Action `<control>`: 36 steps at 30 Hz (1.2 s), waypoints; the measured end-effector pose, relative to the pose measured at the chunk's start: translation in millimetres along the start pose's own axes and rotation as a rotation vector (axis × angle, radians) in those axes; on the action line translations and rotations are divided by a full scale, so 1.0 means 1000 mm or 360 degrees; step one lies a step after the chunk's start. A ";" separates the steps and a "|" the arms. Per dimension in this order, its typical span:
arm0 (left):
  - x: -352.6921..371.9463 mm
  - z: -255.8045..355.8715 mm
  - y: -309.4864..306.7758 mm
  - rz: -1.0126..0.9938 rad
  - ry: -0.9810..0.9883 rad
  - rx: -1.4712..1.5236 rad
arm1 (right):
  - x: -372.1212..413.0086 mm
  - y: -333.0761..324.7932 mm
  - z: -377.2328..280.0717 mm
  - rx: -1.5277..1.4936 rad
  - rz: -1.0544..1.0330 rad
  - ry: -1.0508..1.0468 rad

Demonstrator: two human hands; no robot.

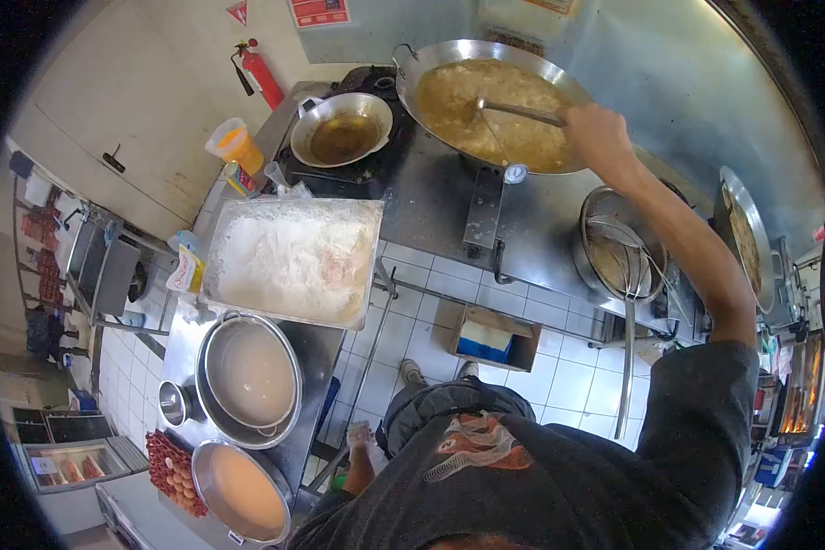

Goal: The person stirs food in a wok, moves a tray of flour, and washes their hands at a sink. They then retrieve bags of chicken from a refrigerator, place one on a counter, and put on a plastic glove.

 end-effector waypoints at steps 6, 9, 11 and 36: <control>0.011 0.004 -0.016 -0.0078 0.0019 -0.0023 | 0.017 -0.011 0.023 -0.0114 0.0145 0.0164; 0.008 0.008 -0.023 -0.0110 0.0063 -0.0050 | 0.014 0.013 0.048 -0.0108 0.0028 0.0261; -0.002 0.005 -0.022 -0.0153 -0.0032 0.0001 | 0.018 0.017 0.053 -0.0207 0.0013 0.0311; -0.021 -0.020 0.008 -0.0113 0.0529 -0.0448 | 0.382 0.044 0.196 -0.1942 0.0036 0.1727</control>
Point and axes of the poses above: each hand's wrist, its own x-axis away from the middle knuckle, its own y-axis out of the palm, z = x × y, the point moved 6 cm from there along -x, towards the middle knuckle, and after that the axes turned 5 degrees about -y, right-handed, at the moved point
